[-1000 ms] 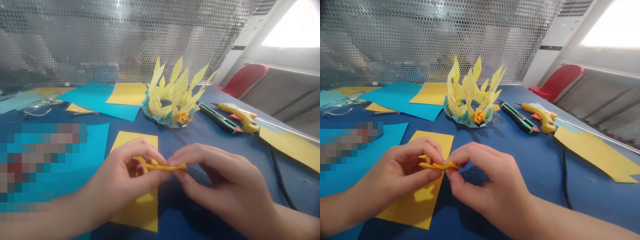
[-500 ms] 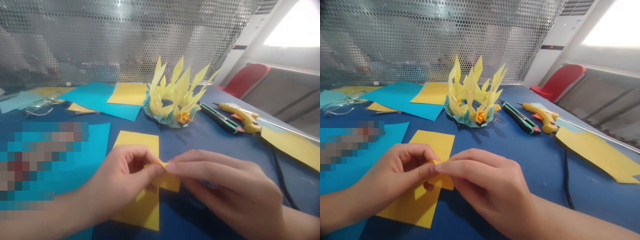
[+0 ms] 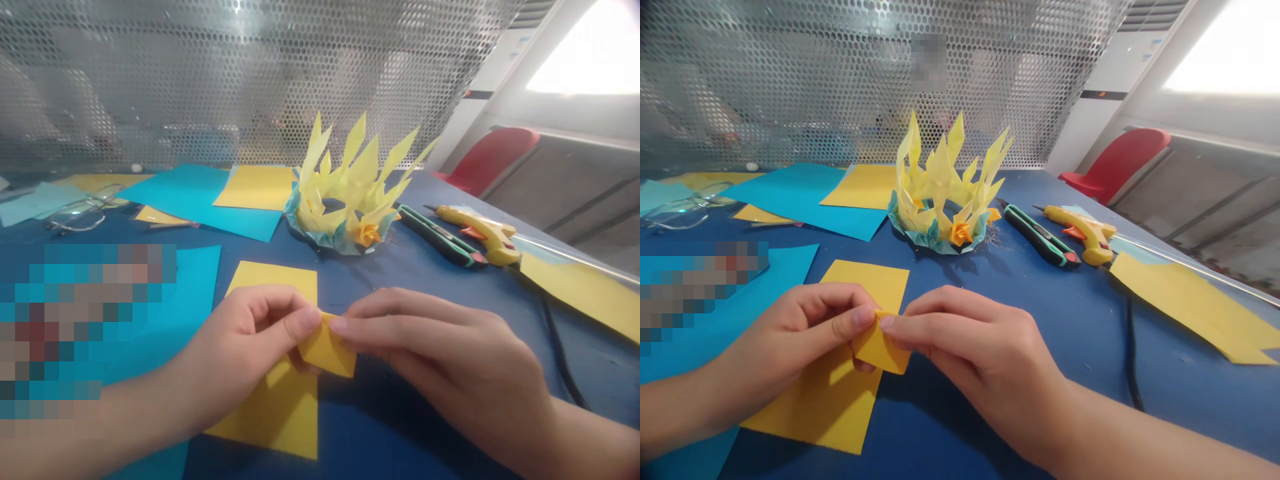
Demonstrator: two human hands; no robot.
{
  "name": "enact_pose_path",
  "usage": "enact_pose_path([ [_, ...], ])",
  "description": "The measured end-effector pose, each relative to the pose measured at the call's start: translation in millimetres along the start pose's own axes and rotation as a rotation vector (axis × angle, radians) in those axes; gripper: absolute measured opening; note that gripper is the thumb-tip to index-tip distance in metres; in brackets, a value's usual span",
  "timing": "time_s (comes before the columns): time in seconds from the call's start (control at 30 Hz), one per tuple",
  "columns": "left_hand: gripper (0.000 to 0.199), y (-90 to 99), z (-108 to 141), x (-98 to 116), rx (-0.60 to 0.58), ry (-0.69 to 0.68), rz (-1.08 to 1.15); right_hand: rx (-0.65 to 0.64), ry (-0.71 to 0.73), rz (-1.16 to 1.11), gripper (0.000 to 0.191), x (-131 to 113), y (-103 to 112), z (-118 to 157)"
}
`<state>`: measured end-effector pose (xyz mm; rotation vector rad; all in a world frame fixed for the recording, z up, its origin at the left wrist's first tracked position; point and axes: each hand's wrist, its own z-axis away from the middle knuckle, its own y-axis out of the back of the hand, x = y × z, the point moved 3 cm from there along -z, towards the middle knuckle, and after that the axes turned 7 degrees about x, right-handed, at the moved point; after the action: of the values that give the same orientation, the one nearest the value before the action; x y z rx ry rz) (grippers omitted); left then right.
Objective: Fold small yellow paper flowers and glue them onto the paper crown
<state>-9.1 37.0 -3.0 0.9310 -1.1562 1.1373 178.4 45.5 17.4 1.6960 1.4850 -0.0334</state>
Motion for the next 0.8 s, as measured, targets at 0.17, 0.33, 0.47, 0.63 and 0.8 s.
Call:
enact_pose_path([
  [0.17,0.017,-1.4,-3.1,1.7,-0.012,0.022,-0.057,-0.042,-0.007,-0.002,0.027,0.8,0.2,0.6],
  [0.33,0.021,-3.6,-1.9,4.2,0.021,0.000,-0.069,-0.056,-0.164,-0.108,0.012,0.8,-2.2,-9.4],
  [0.47,0.025,-3.9,-1.4,3.7,0.063,-0.041,-0.132,-0.023,-0.389,-0.200,0.009,2.4,-7.1,-12.5],
  [0.63,0.024,-3.1,-1.7,2.6,0.065,-0.097,-0.207,-0.071,-0.713,-0.410,0.014,7.3,-13.8,-9.5],
  [0.8,0.024,-1.4,-0.5,0.3,0.075,-0.098,-0.225,-0.111,-0.813,-0.403,0.011,10.1,-13.6,-10.3],
])
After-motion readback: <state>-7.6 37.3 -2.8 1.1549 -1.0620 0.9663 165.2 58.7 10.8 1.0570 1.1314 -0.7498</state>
